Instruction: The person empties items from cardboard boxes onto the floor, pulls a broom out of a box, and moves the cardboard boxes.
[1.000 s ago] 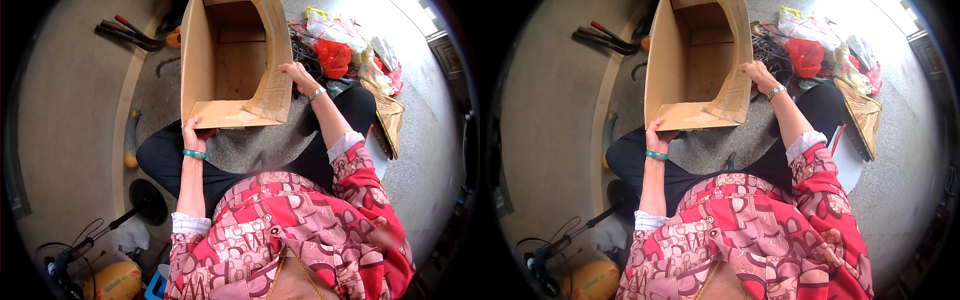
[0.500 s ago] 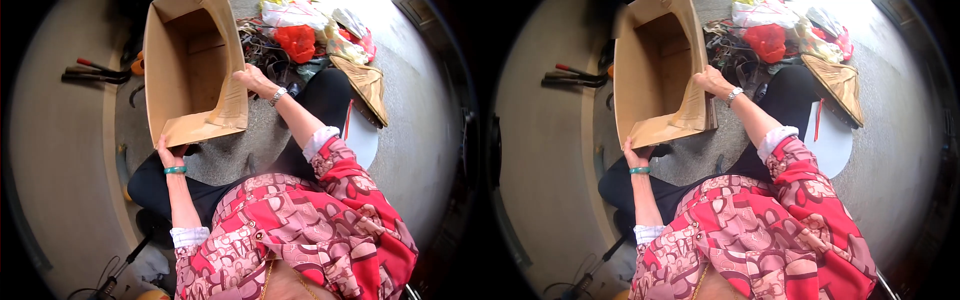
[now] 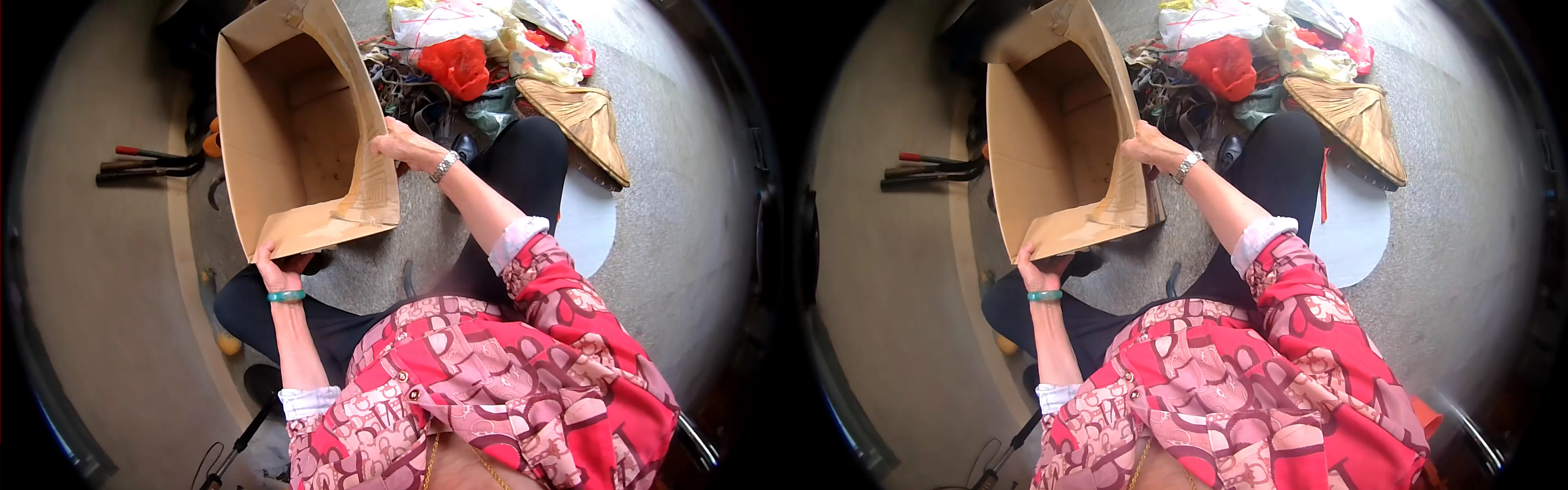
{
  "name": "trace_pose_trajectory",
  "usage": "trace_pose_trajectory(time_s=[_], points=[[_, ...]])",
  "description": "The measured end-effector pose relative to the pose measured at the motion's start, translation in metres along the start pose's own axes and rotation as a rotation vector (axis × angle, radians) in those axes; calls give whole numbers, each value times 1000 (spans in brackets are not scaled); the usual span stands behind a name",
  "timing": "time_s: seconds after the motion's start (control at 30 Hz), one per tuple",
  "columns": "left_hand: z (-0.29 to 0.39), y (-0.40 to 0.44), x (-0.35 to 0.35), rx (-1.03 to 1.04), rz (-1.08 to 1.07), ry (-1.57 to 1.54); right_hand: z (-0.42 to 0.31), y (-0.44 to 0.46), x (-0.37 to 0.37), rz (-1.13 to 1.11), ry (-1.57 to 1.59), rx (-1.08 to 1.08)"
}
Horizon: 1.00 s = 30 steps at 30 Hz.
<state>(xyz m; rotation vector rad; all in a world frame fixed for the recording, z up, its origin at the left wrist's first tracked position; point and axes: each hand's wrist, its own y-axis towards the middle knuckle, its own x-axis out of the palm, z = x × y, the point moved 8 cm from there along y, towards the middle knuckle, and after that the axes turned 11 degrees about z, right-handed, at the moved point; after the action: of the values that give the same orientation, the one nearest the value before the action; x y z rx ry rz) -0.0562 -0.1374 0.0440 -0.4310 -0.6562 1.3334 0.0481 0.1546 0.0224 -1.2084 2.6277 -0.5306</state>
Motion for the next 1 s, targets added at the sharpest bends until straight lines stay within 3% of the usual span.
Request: trace_pose_trajectory(time_s=[0.23, 0.37, 0.5, 0.57, 0.6, 0.77, 0.93, 1.0], points=[[30, 32, 85, 41, -108, 190, 0, 11, -70, 265, 138, -162], [48, 72, 158, 82, -236, 305, -8, 9, -101, 330, 360, -51], [62, 108, 201, 96, -270, 395, -1, 36, -112, 488, 456, -144], [56, 144, 191, 35, -244, 333, 11, 50, -104, 467, 398, -76], [58, 148, 181, 8, -282, 328, 17, 66, -96, 464, 393, -223], [100, 123, 99, 45, -294, 271, -3, 48, -36, 298, 293, -168], [111, 70, 28, 67, -144, 122, -48, 18, 4, 154, 108, -125], [90, 69, 11, 18, -107, 91, -54, 23, 11, 227, -178, -252]])
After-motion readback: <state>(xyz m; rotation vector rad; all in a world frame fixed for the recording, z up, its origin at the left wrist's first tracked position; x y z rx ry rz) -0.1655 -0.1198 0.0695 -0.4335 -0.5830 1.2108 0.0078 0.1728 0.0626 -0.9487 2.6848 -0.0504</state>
